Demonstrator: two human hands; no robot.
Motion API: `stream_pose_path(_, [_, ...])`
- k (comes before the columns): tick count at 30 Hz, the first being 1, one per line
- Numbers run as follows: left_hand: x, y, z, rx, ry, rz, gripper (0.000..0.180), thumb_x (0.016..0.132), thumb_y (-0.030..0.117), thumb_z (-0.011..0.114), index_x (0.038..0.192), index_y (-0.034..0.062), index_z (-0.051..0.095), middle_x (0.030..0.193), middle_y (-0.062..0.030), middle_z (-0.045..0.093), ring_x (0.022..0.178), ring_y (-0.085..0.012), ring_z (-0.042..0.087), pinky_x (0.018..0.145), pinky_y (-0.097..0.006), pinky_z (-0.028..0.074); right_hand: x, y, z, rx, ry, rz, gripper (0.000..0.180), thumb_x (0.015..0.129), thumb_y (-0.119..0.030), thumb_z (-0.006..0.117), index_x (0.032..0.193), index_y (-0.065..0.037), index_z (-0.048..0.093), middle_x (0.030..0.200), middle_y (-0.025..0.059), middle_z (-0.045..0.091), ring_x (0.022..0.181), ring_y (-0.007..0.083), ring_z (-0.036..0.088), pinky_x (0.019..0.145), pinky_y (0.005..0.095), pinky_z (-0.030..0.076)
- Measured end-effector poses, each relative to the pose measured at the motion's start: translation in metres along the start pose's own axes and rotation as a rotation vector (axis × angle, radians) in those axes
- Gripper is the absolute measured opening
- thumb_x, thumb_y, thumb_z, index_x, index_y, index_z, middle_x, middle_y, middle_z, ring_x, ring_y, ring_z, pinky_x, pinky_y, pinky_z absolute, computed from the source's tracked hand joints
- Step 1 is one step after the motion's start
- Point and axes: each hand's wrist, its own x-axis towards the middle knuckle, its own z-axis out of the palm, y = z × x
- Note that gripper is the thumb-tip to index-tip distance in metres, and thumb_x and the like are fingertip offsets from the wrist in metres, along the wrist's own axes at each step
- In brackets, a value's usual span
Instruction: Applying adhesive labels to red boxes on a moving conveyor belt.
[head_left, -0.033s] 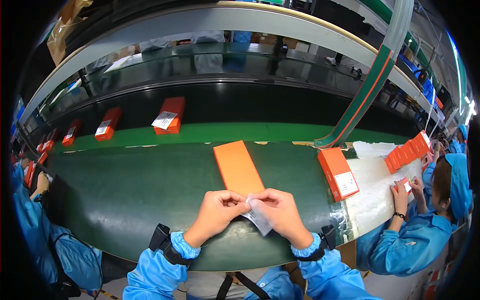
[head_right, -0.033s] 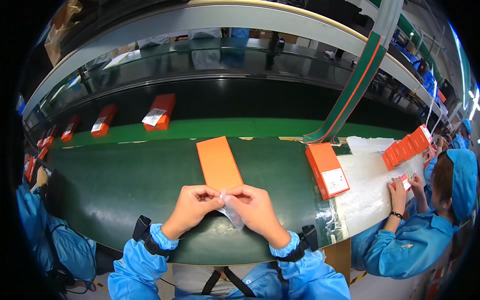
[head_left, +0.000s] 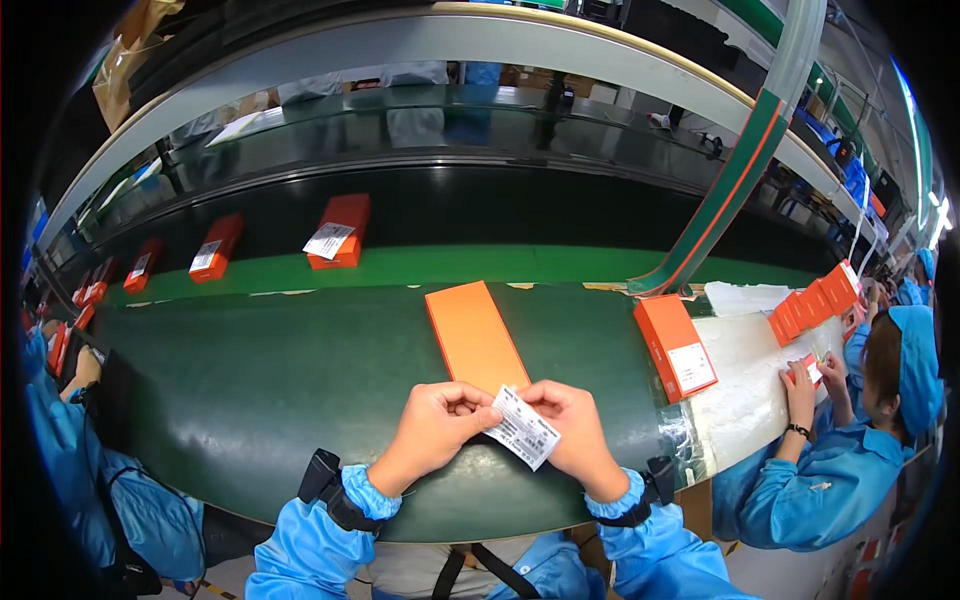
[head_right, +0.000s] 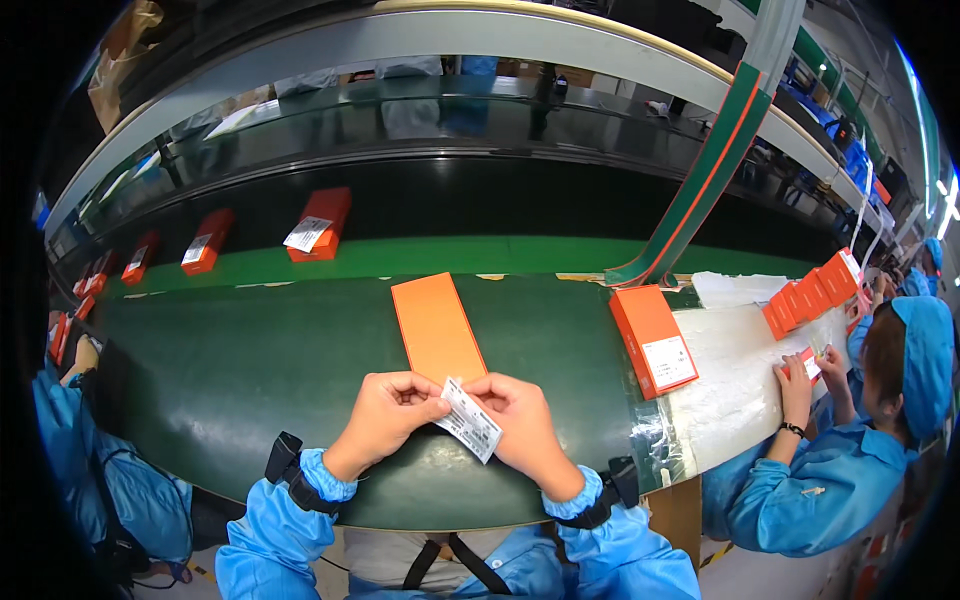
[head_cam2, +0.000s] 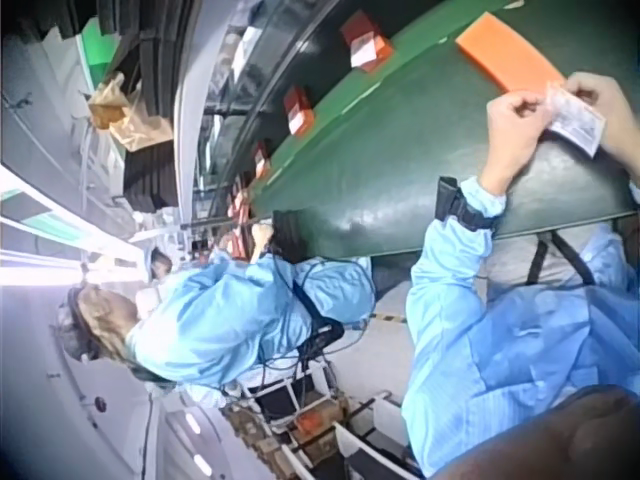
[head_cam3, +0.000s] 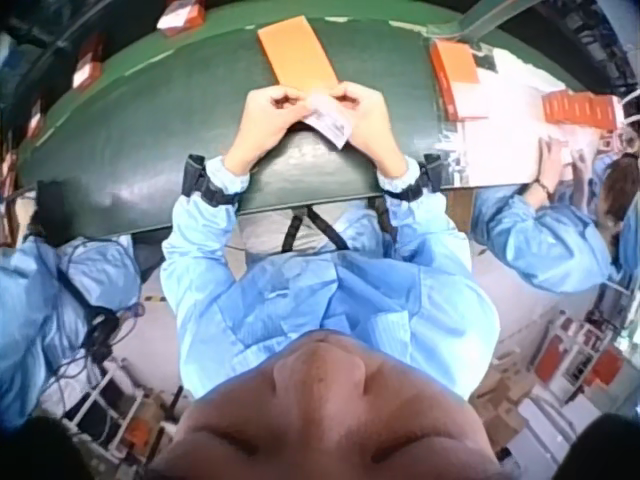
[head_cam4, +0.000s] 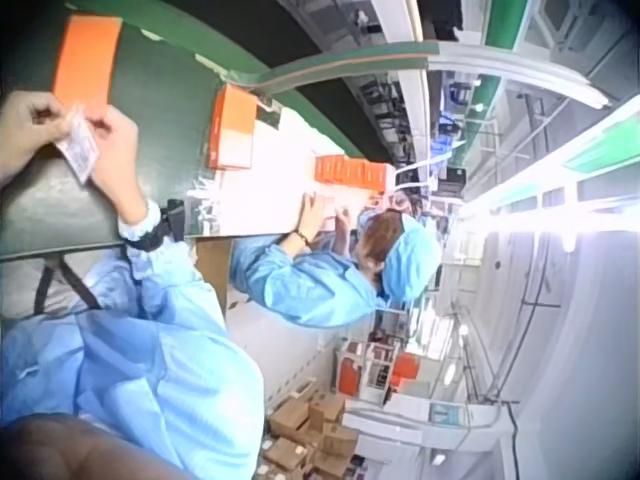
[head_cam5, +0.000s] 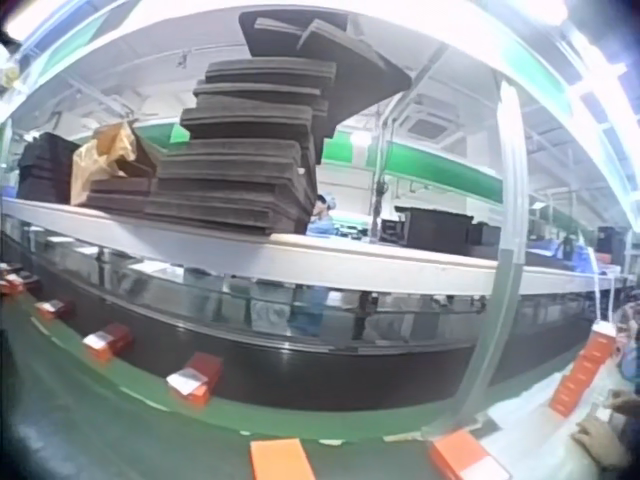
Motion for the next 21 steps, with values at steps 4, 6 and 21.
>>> stream_pose_path(4, [-0.003, 0.005, 0.008, 0.094, -0.086, -0.044, 0.015, 0.088, 0.004, 0.078, 0.097, -0.0064, 0.073, 0.086, -0.0066, 0.074, 0.076, -0.0063, 0.066, 0.068, -0.021, 0.054, -0.03, 0.001, -0.017, -0.035, 0.018, 0.106, 0.012, 0.099, -0.006, 0.064, 0.106, 0.004, 0.064, 0.093, 0.006, 0.07, 0.081, 0.0089, 0.068, 0.068, 0.0232, 0.054])
stream_pose_path(6, [-0.005, 0.009, 0.011, 0.258, -0.132, -0.004, 0.012, 0.088, 0.004, 0.078, 0.093, -0.0051, 0.071, 0.082, -0.0044, 0.072, 0.073, -0.0045, 0.064, 0.066, -0.02, 0.053, -0.046, -0.006, -0.023, -0.05, 0.067, 0.112, 0.008, 0.099, -0.004, 0.062, 0.103, 0.003, 0.063, 0.09, 0.0056, 0.07, 0.078, 0.0088, 0.067, 0.067, 0.0233, 0.054])
stream_pose_path(21, [0.018, 0.003, 0.017, -0.244, 0.556, -0.036, 0.013, 0.09, 0.01, 0.072, 0.082, 0.0033, 0.064, 0.066, 0.003, 0.057, 0.047, -0.0023, 0.04, 0.042, -0.023, 0.025, -0.059, -0.065, -0.109, -0.776, 0.082, 0.117, 0.028, 0.09, -0.015, 0.068, 0.115, -0.002, 0.071, 0.088, 0.0078, 0.073, 0.076, 0.0133, 0.067, 0.071, 0.0293, 0.054])
